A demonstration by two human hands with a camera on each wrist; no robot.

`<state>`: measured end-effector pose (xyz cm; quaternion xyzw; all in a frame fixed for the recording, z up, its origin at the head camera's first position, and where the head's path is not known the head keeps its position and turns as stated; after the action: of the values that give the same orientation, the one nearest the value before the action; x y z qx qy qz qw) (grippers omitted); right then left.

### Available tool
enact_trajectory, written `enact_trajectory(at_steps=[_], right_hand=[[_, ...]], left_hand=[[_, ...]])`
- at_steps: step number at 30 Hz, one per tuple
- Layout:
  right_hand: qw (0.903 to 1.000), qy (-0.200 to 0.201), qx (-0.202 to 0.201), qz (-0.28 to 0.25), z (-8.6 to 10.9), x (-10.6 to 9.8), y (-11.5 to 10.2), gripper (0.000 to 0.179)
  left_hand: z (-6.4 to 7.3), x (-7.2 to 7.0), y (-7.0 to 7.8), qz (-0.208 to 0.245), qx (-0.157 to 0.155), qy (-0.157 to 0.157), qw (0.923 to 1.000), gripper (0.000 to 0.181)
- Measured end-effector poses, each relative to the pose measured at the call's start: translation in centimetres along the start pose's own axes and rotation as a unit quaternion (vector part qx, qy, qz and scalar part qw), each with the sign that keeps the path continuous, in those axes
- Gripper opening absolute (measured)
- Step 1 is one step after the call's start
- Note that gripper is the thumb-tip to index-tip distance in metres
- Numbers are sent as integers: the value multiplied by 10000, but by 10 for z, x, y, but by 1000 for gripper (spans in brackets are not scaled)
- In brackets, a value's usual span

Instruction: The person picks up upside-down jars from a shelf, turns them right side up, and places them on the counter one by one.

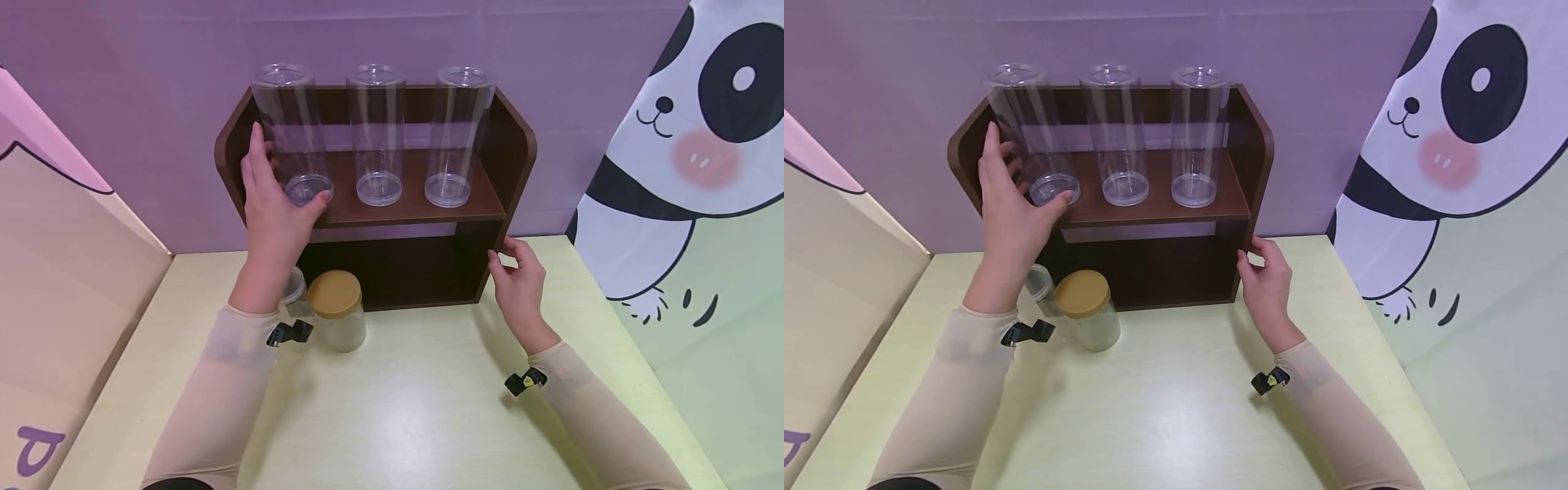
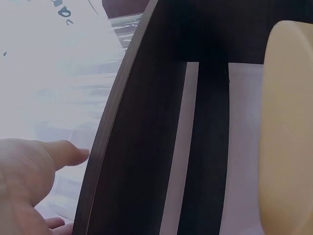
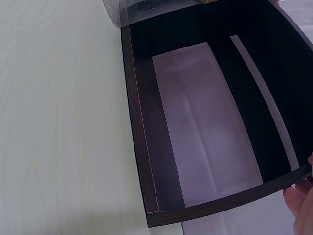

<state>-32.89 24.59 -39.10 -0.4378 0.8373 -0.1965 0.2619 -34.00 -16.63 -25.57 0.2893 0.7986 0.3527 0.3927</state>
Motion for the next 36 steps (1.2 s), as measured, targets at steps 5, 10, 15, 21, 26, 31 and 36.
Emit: enact_trajectory(at_steps=[5,10,15,21,26,31,36], right_hand=[[10000,-10,17,-2,0,1,0,25],[10000,-11,33,14,1,1,1,25],[10000,-12,6,31,1,1,0,24],[10000,4,-14,33,1,1,1,24],[10000,-11,-18,24,1,2,0,24],[10000,-12,7,9,2,2,2,24],[10000,-21,72,-4,2,1,2,24]], left_hand=[[-3,1,-1,-122,-175,-134,9997,127],[-6,4,-3,-208,-358,-196,9990,126],[-8,4,-3,-201,-388,-113,9990,124],[-4,3,-3,-90,-254,-60,9996,122],[6,-3,-2,137,-169,-163,9996,121],[19,-12,5,484,-44,-419,9979,120],[30,-19,10,789,63,-706,9944,121]])
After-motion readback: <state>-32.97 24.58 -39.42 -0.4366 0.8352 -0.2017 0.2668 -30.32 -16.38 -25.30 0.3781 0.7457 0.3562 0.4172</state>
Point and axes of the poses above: each hand's wrist, its own z-axis away from the middle knuckle, its own x-axis out of the palm, y = z × x, the point moved 9 cm from there along -z, towards the middle knuckle, and after that the axes turned 12 degrees about -x, right-handed, at the moved point
